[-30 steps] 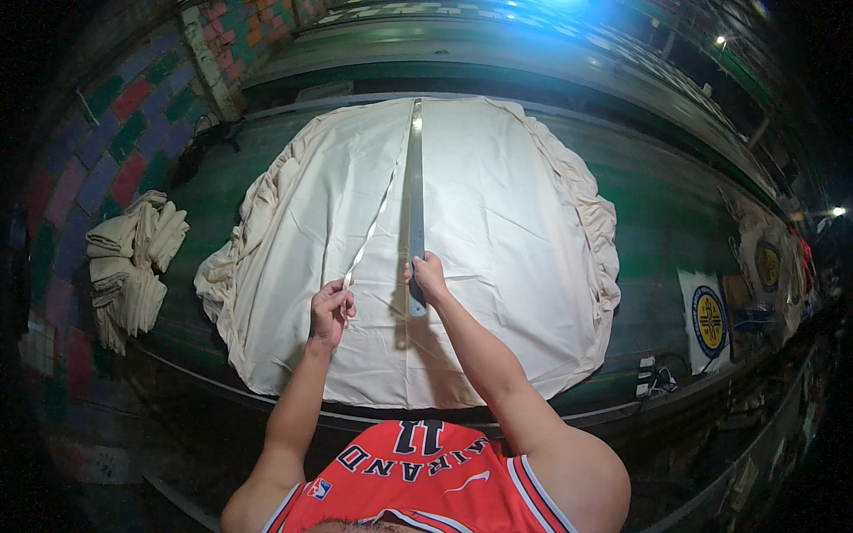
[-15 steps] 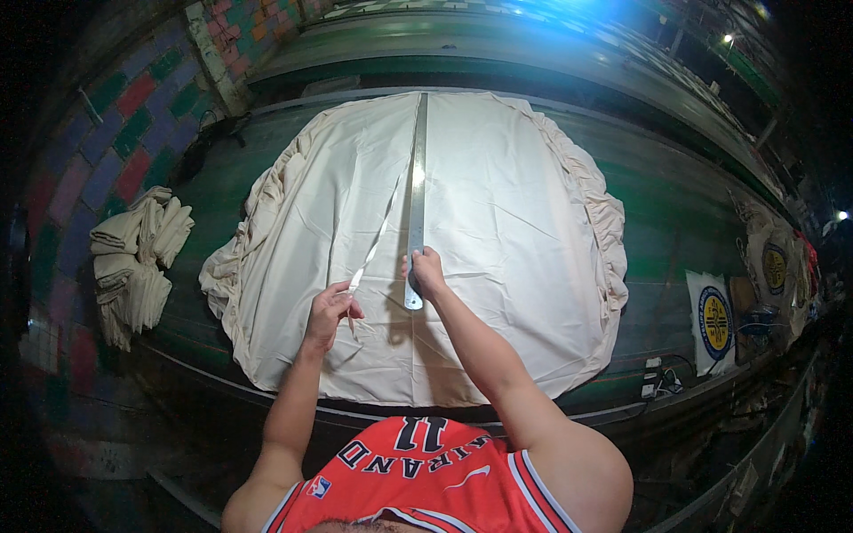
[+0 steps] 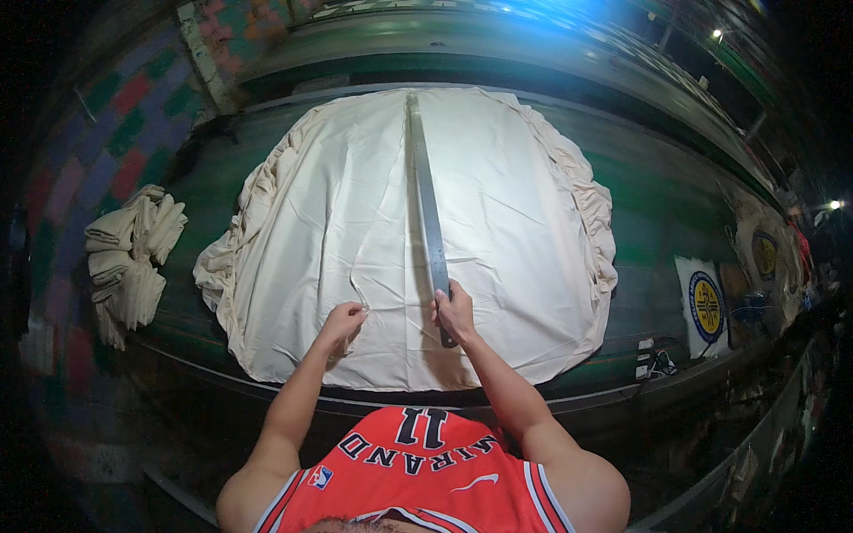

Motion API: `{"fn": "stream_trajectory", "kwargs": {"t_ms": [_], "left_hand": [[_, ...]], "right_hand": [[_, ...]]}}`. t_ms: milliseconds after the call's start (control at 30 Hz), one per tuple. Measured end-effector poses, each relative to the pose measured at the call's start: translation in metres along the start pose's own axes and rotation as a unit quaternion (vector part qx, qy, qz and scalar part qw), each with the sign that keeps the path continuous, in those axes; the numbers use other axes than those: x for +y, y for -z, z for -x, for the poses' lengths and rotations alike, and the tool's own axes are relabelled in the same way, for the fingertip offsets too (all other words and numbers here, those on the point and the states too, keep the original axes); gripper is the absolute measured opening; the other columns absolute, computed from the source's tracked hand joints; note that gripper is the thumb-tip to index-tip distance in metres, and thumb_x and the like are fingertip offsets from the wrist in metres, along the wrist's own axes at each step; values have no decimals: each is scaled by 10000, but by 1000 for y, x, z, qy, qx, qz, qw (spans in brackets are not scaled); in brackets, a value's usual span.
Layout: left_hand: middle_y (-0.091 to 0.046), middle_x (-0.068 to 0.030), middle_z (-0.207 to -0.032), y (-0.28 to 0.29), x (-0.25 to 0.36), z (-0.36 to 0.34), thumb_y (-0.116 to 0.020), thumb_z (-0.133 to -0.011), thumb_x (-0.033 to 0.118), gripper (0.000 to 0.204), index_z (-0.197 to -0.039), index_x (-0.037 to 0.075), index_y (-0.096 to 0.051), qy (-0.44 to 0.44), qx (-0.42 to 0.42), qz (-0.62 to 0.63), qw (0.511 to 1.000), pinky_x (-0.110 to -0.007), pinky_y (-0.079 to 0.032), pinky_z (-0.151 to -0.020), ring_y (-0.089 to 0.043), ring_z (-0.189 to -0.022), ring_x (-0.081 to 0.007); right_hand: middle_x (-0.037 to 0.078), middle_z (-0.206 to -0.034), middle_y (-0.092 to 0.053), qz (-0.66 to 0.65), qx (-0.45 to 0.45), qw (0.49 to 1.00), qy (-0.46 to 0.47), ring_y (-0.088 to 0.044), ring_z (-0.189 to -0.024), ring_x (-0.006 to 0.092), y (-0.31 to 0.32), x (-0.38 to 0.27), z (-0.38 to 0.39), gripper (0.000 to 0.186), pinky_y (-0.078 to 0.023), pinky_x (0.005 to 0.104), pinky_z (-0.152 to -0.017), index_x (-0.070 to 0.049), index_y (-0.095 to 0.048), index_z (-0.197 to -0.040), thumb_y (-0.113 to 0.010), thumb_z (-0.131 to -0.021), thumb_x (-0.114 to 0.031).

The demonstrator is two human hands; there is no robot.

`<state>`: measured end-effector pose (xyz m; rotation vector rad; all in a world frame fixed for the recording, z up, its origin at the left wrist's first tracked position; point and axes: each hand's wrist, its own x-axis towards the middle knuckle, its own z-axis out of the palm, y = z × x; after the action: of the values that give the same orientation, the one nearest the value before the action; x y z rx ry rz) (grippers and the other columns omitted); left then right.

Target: The person unfolds a large off-white fabric on a green table, smooths it out, and uses a long metal ruler to guide a straight cut through the fabric with a knife. The person then handles a white drawstring attached to the fabric.

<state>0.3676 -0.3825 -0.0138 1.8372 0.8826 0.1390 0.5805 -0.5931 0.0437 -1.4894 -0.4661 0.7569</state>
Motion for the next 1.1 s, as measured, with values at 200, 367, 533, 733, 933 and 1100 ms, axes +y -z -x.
{"fn": "stream_trajectory", "kwargs": {"t_ms": [200, 367, 533, 733, 933, 1100], "left_hand": [[-696, -102, -933, -16, -1, 0, -662, -889, 157, 399, -1224, -59, -635, 0, 32, 72, 997, -295, -518, -716, -646, -806, -160], [-716, -155, -996, -32, -12, 14, -671, -869, 171, 445, -1258, -41, -634, 27, 64, 11, 998, -329, -531, -820, -683, -905, -241], [-672, -92, -963, -37, -5, 43, -665, -887, 136, 424, -1262, -53, -603, -15, 82, -30, 996, -291, -524, -734, -636, -829, -156], [-693, -138, -1013, -50, -3, 71, -681, -877, 169, 427, -1242, -43, -617, 16, 113, -25, 993, -325, -539, -821, -669, -886, -215], [-698, -166, -1026, -57, -12, 78, -704, -860, 173, 393, -1187, -36, -643, -15, 169, 8, 985, -356, -551, -833, -688, -902, -258], [-693, -173, -1042, -31, -10, 65, -699, -867, 158, 378, -1187, -36, -642, -33, 166, -12, 986, -358, -553, -831, -693, -912, -264]], "right_hand": [[55, -728, -597, -17, -50, 998, -35, -587, -519, 119, -13, -13, 11, 228, -477, 296, -431, 36, -540, -1190, -499, -1019, -109], [75, -725, -601, -26, -100, 993, -56, -593, -517, 159, -38, -22, -31, 144, -493, 316, -440, 25, -532, -1009, -513, -1012, -118], [174, -898, -613, -168, -157, 967, -107, -593, -595, 213, -68, -49, -101, 162, -524, 338, -547, 94, -506, -1105, -462, -961, 36], [219, -1170, -606, -300, -197, 924, -129, -659, -834, 242, -73, -65, -110, 383, -593, 327, -719, 81, -385, -1368, -400, -987, 49], [206, -1118, -626, -172, -131, 967, -134, -641, -691, 215, -76, -41, -92, 391, -544, 321, -565, 60, -382, -1383, -358, -994, 33], [156, -976, -616, -165, -135, 973, -92, -597, -591, 191, -85, -49, -107, 348, -476, 313, -488, 68, -414, -1323, -380, -978, 34]]}}
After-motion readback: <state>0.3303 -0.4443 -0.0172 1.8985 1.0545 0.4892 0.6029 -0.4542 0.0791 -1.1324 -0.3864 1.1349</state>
